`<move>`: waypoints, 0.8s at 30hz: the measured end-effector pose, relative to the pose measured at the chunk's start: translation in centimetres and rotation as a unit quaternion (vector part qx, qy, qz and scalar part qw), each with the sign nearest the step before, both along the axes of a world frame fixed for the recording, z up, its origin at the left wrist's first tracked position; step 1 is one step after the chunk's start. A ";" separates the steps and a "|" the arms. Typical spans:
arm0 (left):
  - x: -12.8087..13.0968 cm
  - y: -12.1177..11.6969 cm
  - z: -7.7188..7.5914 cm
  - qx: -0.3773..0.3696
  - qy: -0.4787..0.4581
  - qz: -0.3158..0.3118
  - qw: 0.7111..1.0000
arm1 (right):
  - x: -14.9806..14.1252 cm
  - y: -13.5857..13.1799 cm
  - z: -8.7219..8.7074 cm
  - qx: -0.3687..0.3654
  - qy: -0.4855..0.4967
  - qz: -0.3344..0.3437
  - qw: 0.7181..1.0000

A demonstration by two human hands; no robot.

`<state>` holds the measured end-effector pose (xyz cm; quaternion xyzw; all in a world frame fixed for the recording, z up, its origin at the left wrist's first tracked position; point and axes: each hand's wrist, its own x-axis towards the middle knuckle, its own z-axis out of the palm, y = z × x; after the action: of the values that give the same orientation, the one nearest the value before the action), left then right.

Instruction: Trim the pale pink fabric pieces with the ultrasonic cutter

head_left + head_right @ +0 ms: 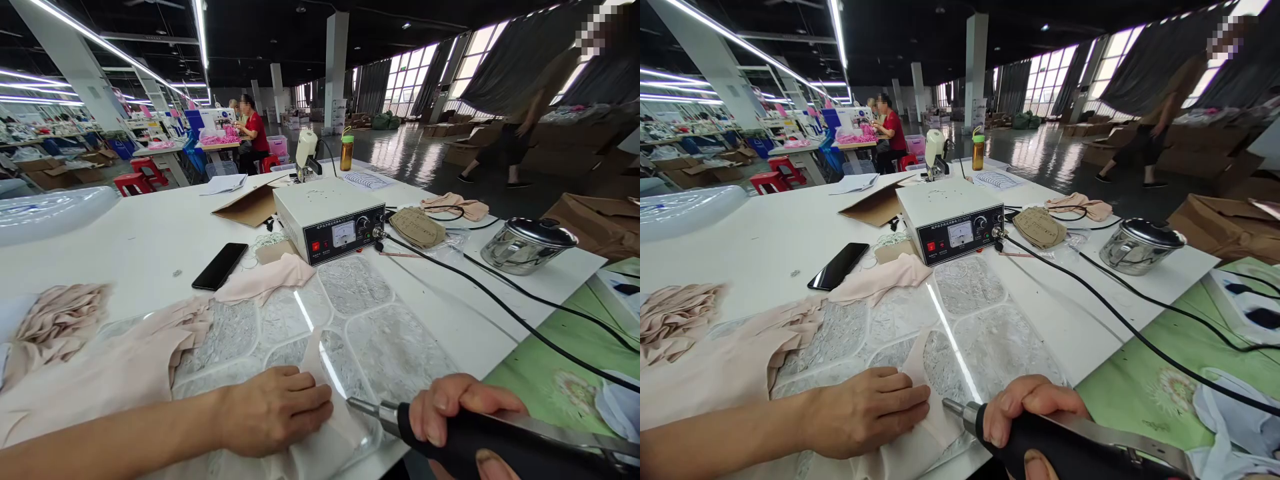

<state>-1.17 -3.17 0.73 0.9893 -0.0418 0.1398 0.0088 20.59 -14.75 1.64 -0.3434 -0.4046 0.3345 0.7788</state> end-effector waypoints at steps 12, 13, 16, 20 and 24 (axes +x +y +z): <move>-0.1 0.0 0.0 -0.014 0.003 0.000 1.000 | -1.4 0.9 -0.1 -0.015 -0.006 0.027 1.000; -0.1 0.0 0.0 -0.014 0.003 0.001 1.000 | -1.3 0.9 -0.1 -0.011 -0.008 0.033 0.999; -0.2 0.0 0.0 -0.010 0.010 0.001 1.000 | -1.3 0.9 0.0 -0.013 -0.008 0.038 0.999; -0.3 0.0 -0.1 -0.009 0.014 -0.004 1.000 | -1.4 1.1 0.1 -0.009 -0.004 0.017 1.000; -0.4 0.0 -0.1 -0.004 0.006 -0.005 1.000 | -1.6 1.4 -0.2 0.004 -0.001 0.011 1.000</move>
<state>-1.62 -3.20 0.66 0.9898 -0.0462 0.1342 0.0139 19.03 -13.31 1.46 -0.3359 -0.4104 0.3409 0.7762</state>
